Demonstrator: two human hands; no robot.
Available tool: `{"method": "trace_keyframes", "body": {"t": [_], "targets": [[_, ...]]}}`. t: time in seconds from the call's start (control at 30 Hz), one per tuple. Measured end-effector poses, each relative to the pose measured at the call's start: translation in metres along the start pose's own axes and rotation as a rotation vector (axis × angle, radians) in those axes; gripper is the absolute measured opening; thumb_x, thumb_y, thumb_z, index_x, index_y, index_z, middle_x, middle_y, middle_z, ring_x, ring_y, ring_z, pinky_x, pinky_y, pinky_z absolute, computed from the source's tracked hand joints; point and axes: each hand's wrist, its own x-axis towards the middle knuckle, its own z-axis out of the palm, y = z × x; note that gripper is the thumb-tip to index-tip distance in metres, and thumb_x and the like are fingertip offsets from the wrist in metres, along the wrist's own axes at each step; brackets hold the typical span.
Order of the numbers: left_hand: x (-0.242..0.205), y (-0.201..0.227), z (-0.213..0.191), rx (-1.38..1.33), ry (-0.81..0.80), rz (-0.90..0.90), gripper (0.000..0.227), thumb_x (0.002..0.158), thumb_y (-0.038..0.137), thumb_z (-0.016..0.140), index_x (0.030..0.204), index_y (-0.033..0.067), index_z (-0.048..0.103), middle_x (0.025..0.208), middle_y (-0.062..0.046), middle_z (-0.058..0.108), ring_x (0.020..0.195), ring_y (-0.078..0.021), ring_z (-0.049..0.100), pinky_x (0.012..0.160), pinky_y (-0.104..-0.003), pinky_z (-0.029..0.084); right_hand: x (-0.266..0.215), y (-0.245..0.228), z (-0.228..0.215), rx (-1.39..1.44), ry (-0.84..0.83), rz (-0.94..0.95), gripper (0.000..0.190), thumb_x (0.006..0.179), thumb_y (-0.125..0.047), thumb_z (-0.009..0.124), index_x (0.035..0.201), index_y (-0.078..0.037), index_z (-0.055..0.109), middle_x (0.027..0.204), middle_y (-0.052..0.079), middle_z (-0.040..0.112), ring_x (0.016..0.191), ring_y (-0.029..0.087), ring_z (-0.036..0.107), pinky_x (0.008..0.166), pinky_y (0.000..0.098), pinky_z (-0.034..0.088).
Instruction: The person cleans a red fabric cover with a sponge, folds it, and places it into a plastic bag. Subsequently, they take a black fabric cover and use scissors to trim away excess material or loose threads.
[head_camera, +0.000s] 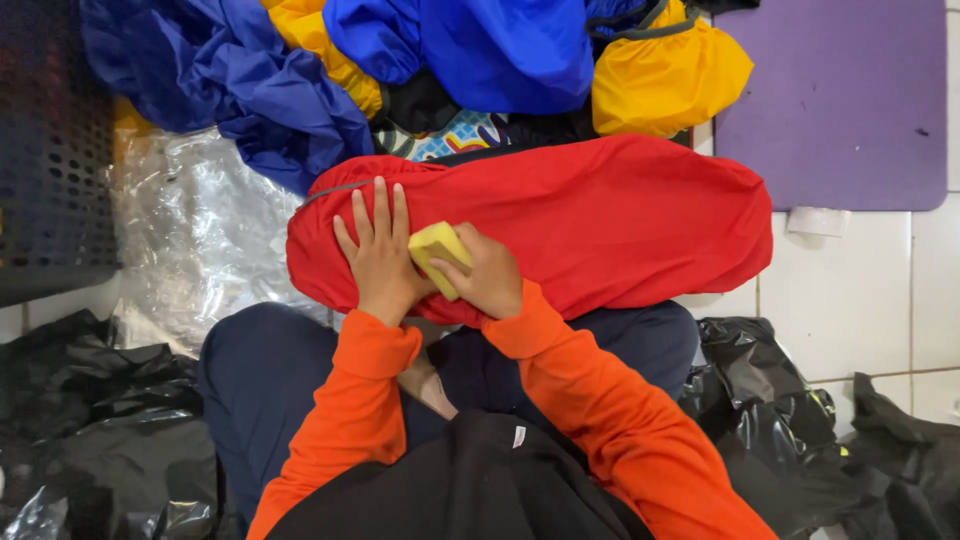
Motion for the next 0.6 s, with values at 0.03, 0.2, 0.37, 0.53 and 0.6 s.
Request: {"method": "trace_keyframes", "body": {"t": [0.03, 0.2, 0.37, 0.53, 0.6], "targets": [[-0.002, 0.0, -0.004, 0.013, -0.006, -0.001, 0.15, 0.044, 0.06, 0.09, 0.166, 0.0134, 0.015, 0.174, -0.011, 0.005, 0.157, -0.0425, 0.001, 0.122, -0.067, -0.004, 0.005, 0.011, -0.01, 0.013, 0.0, 0.004, 0.046, 0.084, -0.048, 0.079, 0.114, -0.016, 0.063, 0.084, 0.014, 0.072, 0.083, 0.037, 0.074, 0.069, 0.0443, 0.058], [-0.005, 0.001, -0.02, -0.022, -0.055, 0.035, 0.155, 0.044, 0.063, 0.094, 0.165, 0.0084, 0.014, 0.172, -0.019, 0.003, 0.155, -0.0462, 0.001, 0.119, -0.069, -0.004, 0.035, 0.169, -0.1, -0.488, 0.306, 0.316, 0.039, 0.098, -0.052, 0.068, 0.114, -0.017, 0.059, 0.089, 0.017, 0.071, 0.089, 0.044, 0.072, 0.076, 0.0527, 0.054], [-0.005, 0.011, -0.023, 0.015, -0.049, -0.007, 0.158, 0.04, 0.062, 0.094, 0.166, 0.0102, 0.014, 0.173, -0.017, 0.003, 0.157, -0.0438, -0.001, 0.12, -0.068, -0.007, -0.01, 0.291, -0.232, -0.717, 0.78, 0.608, 0.038, 0.092, -0.038, 0.082, 0.115, -0.023, 0.056, 0.093, 0.009, 0.075, 0.087, 0.036, 0.075, 0.075, 0.0454, 0.059], [-0.002, 0.014, -0.018, 0.051, -0.047, -0.02, 0.159, 0.038, 0.064, 0.094, 0.166, 0.012, 0.015, 0.173, -0.016, 0.004, 0.157, -0.0429, -0.001, 0.121, -0.068, -0.007, 0.015, 0.228, -0.17, -0.465, 0.963, 0.365, 0.056, 0.093, -0.044, 0.091, 0.128, -0.018, 0.056, 0.105, 0.015, 0.075, 0.097, 0.037, 0.074, 0.082, 0.0465, 0.061], [-0.002, 0.012, -0.015, 0.061, -0.042, -0.018, 0.159, 0.037, 0.063, 0.094, 0.166, 0.0127, 0.015, 0.172, -0.017, 0.004, 0.156, -0.0438, -0.002, 0.12, -0.07, -0.007, 0.01, 0.098, -0.088, -0.032, 0.54, 0.27, 0.052, 0.086, -0.043, 0.083, 0.115, -0.005, 0.064, 0.096, 0.026, 0.07, 0.096, 0.049, 0.069, 0.079, 0.0544, 0.057]]}}
